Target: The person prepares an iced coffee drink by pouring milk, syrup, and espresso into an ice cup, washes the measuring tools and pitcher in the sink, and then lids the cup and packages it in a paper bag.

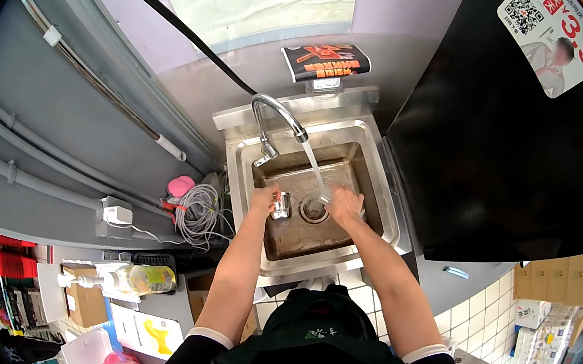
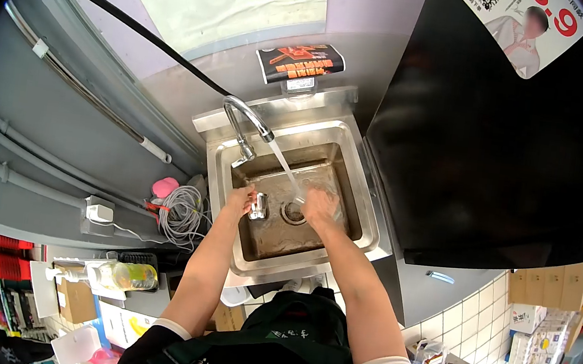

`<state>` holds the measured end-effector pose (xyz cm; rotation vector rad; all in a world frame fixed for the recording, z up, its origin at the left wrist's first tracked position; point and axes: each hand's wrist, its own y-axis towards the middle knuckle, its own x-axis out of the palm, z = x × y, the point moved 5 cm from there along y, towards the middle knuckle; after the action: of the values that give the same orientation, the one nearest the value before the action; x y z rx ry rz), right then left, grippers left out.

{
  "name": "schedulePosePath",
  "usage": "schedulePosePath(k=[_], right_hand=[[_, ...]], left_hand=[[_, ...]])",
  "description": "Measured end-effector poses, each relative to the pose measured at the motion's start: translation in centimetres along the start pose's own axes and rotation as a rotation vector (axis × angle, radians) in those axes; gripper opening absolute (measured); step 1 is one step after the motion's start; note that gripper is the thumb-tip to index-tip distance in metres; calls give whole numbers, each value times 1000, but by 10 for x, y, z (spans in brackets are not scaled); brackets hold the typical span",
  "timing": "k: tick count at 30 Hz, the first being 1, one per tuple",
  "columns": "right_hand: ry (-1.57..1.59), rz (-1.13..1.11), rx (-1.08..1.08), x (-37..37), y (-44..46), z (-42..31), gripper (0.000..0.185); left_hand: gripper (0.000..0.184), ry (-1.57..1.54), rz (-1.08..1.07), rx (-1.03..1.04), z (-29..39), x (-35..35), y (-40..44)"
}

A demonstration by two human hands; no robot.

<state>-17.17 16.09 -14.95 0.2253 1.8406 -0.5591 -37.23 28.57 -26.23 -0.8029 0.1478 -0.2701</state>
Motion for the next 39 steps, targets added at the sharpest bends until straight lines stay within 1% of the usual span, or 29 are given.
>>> schedulePosePath(k=[1,2,3,4,5,6,7,9,11,13,15,16,19,21,23,24,25,26,27,29,30,31,33,34,35,36,37,38,39], right_hand=[[-43,-103,119,4,-3,6,34],[-85,-206,240,8,-7,13,33],[-80,-208,245,13,-9,19,33],[-237,-146,215,17,-7,27,32],[-394,-84,184,11,-8,28,30],[-425,-86,185,8,-10,30,28],[-424,-88,197,5,-13,34,28],[-359,-92,140,-4,-18,36,28],[-351,-100,145,-12,-26,35,28],[-327,-95,126,-19,-30,38,29],[-259,-62,137,-30,-37,32,30],[-205,-32,157,-39,-41,28,30],[-67,-54,130,-34,-41,33,30],[-42,-55,165,-36,-46,37,30],[73,-138,66,-36,-53,37,33],[89,-128,95,-35,-54,39,33],[5,-135,80,-36,-53,38,38],[-81,-148,61,-36,-53,38,43],[-70,-141,81,-43,-59,34,43],[-357,-52,122,-63,-66,25,56],[-391,31,113,-54,-57,25,65],[-382,33,136,-64,-62,26,65],[-86,26,17,-101,-84,14,65],[-83,32,32,-114,-87,15,65],[50,75,-76,-128,-87,9,58],[184,120,-185,-140,-90,7,51],[192,131,-172,-147,-94,13,51],[379,162,-244,-156,-99,18,50],[564,191,-321,-164,-104,24,50]], left_hand=[[20,-117,-8,-52,2,-1,2],[17,-92,54,-76,15,0,-12],[17,-85,52,-77,17,-2,-8],[15,-159,55,-96,20,-6,-6],[19,-232,56,-114,26,-5,-8],[41,-275,160,-44,37,-4,-21],[41,-267,150,-48,40,-5,-15],[61,-348,-150,64,58,3,-5],[58,-316,-105,227,84,18,-25],[41,-324,-136,244,105,32,-29],[17,-254,-139,121,96,27,-3],[14,-202,-112,81,92,27,5],[22,-139,-48,-21,61,14,9],[23,-92,-57,39,54,3,35],[24,-216,-240,-22,53,3,57],[24,-229,-193,-33,61,10,43],[24,-203,-214,-31,67,25,29],[23,-225,-175,-25,68,31,23],[22,-250,-131,-17,65,29,26],[18,-240,-162,26,61,31,28],[18,-308,-147,74,57,26,36],[17,-374,-131,117,52,22,45],[17,-413,-103,123,52,16,43],[16,-456,-65,112,53,16,41],[16,-446,-78,113,54,17,41],[13,-527,-56,94,53,15,41],[11,-604,-35,75,53,14,41],[11,-591,-50,79,55,21,37],[14,-504,-5,160,57,24,31]])
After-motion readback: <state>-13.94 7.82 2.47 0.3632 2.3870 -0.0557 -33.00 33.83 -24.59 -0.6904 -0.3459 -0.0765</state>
